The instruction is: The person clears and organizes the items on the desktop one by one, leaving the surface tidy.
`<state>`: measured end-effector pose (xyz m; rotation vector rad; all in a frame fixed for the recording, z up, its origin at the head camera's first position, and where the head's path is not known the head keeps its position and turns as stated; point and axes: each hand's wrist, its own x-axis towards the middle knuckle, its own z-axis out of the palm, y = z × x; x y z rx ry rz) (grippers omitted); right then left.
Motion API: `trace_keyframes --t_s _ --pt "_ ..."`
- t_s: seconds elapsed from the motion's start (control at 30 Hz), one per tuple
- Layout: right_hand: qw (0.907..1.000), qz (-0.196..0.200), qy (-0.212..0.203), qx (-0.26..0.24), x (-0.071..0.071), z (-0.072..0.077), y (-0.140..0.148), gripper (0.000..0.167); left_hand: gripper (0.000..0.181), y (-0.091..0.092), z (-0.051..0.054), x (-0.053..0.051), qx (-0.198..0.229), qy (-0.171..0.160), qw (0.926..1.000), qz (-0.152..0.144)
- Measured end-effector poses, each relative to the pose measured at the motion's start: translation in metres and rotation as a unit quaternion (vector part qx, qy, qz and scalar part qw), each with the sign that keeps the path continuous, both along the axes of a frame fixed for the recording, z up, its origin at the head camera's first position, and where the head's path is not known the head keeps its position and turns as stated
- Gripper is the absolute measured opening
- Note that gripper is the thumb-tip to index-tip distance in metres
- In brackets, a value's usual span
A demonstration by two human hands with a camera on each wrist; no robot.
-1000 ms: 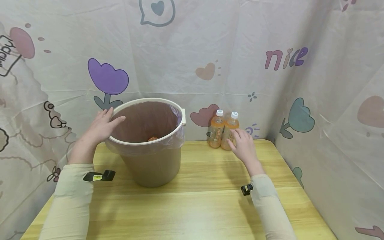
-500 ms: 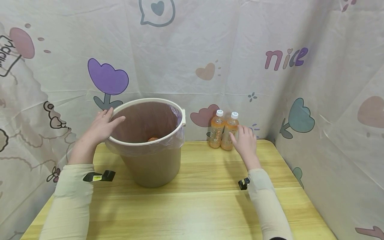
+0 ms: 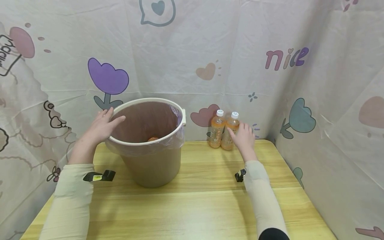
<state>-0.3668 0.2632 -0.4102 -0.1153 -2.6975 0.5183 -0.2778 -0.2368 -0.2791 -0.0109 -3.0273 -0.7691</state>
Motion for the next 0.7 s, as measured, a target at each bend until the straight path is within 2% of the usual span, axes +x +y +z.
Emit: trace_keyframes --t_s 0.23,0.7 --pt "0.9996 0.0 -0.015 -0.022 -0.01 0.001 0.001 0.086 0.095 0.0 0.0 0.0 0.0 0.001 1.0 0.0" --pt "0.9986 0.015 -0.016 -0.049 -0.022 0.0 0.003 0.09 0.095 0.001 0.002 0.001 0.0 -0.002 1.0 0.0"
